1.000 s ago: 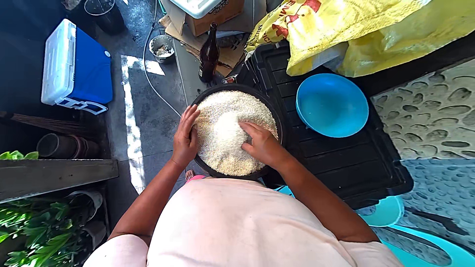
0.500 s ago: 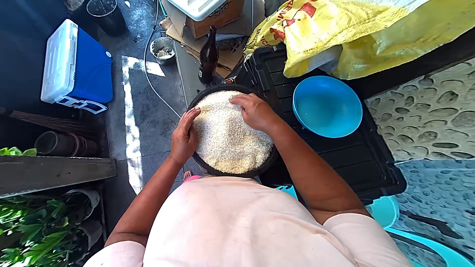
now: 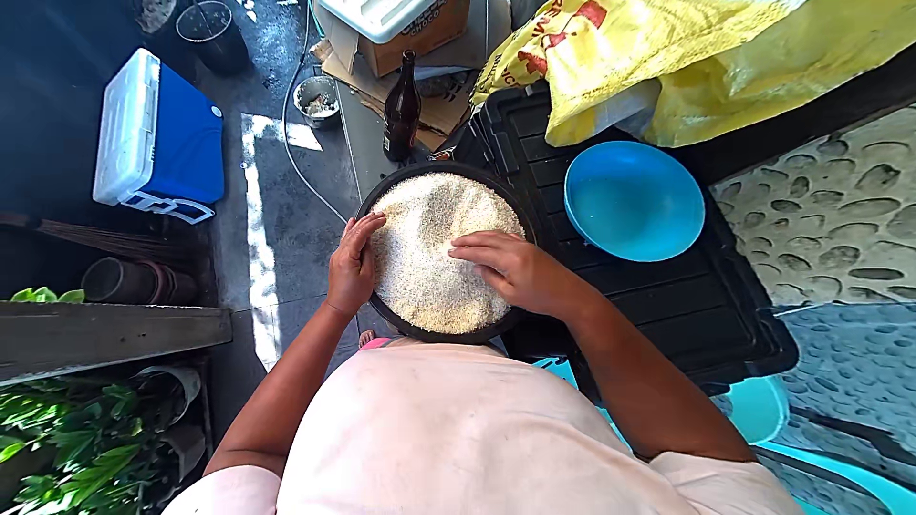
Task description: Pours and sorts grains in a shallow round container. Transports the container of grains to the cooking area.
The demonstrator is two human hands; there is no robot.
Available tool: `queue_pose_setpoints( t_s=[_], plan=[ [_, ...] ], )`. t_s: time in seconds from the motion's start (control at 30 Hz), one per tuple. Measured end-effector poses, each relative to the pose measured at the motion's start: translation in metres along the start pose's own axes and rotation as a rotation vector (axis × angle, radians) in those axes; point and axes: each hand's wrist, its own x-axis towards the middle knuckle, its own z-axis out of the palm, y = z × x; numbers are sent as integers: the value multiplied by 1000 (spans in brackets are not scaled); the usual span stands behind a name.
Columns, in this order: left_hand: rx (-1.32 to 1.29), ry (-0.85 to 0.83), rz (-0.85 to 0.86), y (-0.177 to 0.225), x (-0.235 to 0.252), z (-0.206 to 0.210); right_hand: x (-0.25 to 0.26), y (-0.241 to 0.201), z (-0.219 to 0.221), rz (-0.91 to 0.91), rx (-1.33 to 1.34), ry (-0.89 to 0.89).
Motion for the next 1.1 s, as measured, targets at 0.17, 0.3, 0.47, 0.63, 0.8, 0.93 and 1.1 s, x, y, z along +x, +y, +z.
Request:
queue_pose_setpoints(
  t_s=[0.17, 0.3, 0.47, 0.63, 0.8, 0.93, 1.1],
  plan=[
    [-3, 10, 3, -1, 0, 1, -46, -12, -27, -12, 56, -130],
    [-7, 8, -4, -1, 0, 1, -63, -24, -6, 10, 93, -315],
    [-14, 8, -7, -2, -1, 1, -57, -28, 19, 65, 28, -304],
    [10, -2, 4, 0, 0, 0, -49, -26, 19, 64, 30, -336],
    [10, 4, 1, 0, 0, 0, -47, -27, 20, 70, 28, -340],
    [6, 3, 1, 0, 0, 0, -42, -29, 25, 84, 0, -323],
    [29, -26, 50, 0, 1, 0, -23, -24, 29, 84, -22, -308]
  ],
)
